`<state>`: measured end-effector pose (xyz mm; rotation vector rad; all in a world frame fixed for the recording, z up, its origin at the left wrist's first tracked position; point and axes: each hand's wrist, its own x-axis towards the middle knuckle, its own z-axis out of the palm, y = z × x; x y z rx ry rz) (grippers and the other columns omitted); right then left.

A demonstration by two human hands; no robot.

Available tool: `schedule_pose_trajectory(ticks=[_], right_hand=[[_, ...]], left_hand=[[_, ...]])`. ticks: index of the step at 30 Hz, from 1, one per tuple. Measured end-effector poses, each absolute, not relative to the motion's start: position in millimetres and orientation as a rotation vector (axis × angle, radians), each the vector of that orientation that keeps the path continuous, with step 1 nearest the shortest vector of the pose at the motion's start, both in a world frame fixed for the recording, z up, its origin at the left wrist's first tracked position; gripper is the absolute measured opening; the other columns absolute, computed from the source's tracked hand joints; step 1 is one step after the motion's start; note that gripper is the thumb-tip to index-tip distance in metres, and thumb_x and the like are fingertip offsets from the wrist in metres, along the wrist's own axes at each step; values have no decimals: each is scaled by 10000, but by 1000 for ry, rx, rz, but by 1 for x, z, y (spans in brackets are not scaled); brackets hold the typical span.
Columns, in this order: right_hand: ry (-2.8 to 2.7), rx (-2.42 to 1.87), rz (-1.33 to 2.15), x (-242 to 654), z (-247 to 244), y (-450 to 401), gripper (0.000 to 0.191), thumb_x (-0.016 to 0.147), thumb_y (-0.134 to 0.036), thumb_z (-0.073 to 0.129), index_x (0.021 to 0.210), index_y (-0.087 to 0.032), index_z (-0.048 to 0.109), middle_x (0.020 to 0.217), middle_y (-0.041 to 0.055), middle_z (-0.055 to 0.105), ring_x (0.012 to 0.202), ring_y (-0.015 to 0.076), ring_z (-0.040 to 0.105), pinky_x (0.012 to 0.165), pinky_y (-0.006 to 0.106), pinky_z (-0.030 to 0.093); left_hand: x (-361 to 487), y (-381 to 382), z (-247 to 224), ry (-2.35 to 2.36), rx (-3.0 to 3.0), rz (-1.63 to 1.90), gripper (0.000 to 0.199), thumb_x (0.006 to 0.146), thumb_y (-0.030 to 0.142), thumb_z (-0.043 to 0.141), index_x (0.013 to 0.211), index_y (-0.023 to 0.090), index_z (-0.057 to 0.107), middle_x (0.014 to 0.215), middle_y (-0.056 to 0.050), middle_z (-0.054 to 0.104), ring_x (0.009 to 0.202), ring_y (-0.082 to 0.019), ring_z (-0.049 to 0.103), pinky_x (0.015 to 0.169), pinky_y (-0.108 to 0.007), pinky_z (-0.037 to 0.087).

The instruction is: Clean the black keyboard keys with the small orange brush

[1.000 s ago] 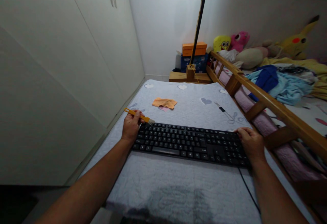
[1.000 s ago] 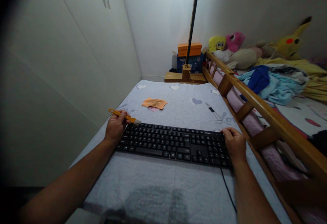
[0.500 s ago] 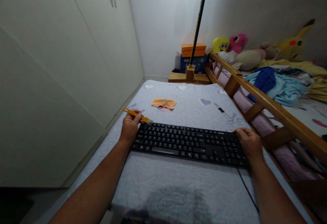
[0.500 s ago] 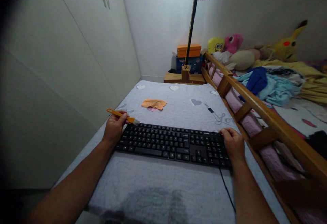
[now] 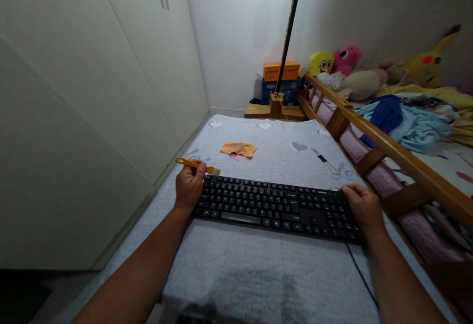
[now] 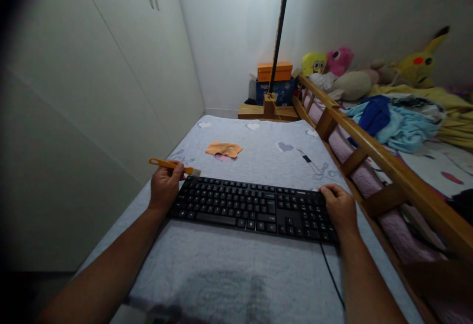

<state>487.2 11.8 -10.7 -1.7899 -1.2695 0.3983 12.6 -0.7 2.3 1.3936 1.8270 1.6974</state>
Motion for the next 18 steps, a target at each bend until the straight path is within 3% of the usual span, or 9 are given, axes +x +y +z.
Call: schedule_pose_trajectory(ticks=[6, 11, 18], right_hand=[[-1278, -1798, 411, 488, -12, 14, 280, 654, -488, 617, 643, -222, 706, 657, 36, 680, 726, 252, 619, 703, 344, 462], [-1305, -1807, 395, 491, -15, 16, 286, 658, -495, 611, 649, -226, 707, 671, 37, 685, 732, 253, 623, 722, 351, 467], [-1303, -1788, 394, 491, -15, 15, 287, 665, -499, 616, 647, -230, 712, 675, 40, 706, 743, 261, 638, 717, 350, 471]], left_hand=[[13, -5, 7, 2029, 1611, 1539, 261, 854, 462, 595, 819, 213, 666, 672, -20, 696, 650, -217, 687, 675, -305, 520], [9, -9, 11, 2107, 1692, 1382, 261, 892, 429, 501, 802, 221, 632, 610, -8, 648, 627, -214, 673, 621, -285, 479], [10, -10, 12, 2134, 1647, 1449, 283, 916, 430, 485, 834, 209, 641, 630, -11, 651, 627, -201, 668, 639, -278, 473]])
